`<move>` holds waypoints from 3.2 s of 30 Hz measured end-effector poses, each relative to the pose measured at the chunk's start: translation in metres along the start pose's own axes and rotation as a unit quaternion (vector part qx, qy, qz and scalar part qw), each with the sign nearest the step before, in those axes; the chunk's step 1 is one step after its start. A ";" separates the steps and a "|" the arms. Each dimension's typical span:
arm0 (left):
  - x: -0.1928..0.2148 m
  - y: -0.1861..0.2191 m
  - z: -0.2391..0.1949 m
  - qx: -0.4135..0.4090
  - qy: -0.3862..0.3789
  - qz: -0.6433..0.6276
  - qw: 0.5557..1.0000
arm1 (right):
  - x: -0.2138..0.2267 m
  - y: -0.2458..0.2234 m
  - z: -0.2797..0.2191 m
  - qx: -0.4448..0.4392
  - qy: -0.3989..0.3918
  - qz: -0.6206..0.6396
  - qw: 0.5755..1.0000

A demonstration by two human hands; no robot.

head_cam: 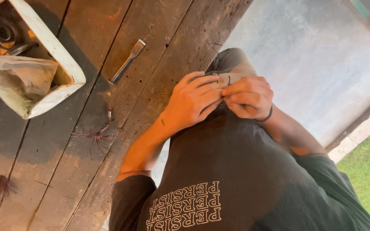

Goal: Stripping insulation from copper wires and twisting the strands together at a workshop bench

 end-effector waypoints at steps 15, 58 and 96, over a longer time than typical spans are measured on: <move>0.008 0.007 0.004 -0.017 0.037 0.013 0.999 | -0.002 0.000 0.008 -0.006 -0.035 -0.001 0.999; 0.045 0.028 -0.014 -0.050 0.135 -0.113 0.983 | -0.013 -0.039 0.037 0.013 -0.050 0.005 0.999; 0.035 0.013 -0.019 -0.004 0.098 -0.151 0.984 | -0.016 -0.008 0.021 -0.150 -0.036 0.139 0.978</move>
Point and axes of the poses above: each hand's wrist, its own z-axis towards the middle knuckle, its own x-axis out of the back of the hand, y = z × x, the point moved 9 cm from there along z, towards the middle knuckle, and after that the axes turned 12 degrees about x, right-handed, at the moved point
